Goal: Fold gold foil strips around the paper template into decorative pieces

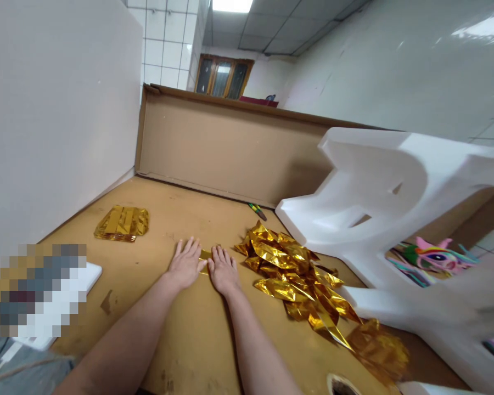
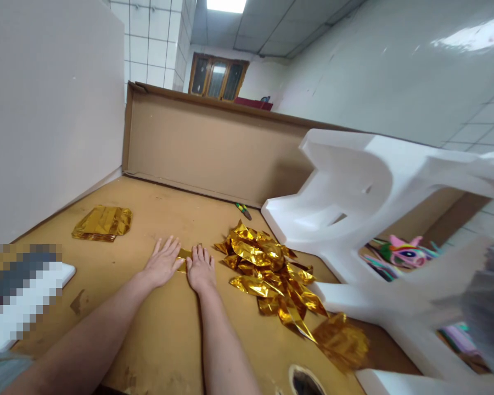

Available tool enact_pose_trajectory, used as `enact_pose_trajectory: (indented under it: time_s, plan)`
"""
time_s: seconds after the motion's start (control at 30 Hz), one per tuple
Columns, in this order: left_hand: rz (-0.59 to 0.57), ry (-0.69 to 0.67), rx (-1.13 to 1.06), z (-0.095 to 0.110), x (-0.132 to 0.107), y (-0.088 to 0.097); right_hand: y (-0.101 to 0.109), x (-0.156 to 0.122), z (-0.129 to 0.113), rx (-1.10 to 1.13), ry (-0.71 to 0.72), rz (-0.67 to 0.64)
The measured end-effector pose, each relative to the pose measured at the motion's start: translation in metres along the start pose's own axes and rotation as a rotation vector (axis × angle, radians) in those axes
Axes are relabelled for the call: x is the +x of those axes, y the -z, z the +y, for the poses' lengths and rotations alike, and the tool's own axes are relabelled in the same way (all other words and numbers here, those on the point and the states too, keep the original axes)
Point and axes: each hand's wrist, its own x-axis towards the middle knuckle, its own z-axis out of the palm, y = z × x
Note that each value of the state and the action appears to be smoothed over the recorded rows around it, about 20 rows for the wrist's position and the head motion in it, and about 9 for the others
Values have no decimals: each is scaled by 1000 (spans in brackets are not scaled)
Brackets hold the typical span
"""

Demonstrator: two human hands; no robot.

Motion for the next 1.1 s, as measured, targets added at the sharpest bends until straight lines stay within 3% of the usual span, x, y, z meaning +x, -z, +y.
enact_pose_trajectory:
  time_s: [0.1,0.17,0.3,0.43,0.63,0.8,0.9,1.0,1.1]
  plan:
    - [-23,-184,-84,14,-2,-2,1,0,1,-6,10,-46]
    - [-86,-207,-137,22,-2,-6,1,0,1,-20,7,-68]
    - [-138,-158,-174,25,0,-9,2,0,1,-16,-3,-76]
    - [-170,-75,-132,14,3,-7,1,-1,1,21,5,-38]
    - [-114,10,-46,-8,5,-6,-1,-1,1,22,8,18]
    - [-136,44,-14,-8,4,-3,-1,-5,-5,1,1,92]
    - [-155,45,-17,-6,3,-1,-2,-10,-16,51,108,130]
    - [-156,19,-27,-7,3,-3,-5,-12,-26,154,257,66]
    - [-152,7,-26,-10,4,-7,-8,-10,-27,189,281,28]
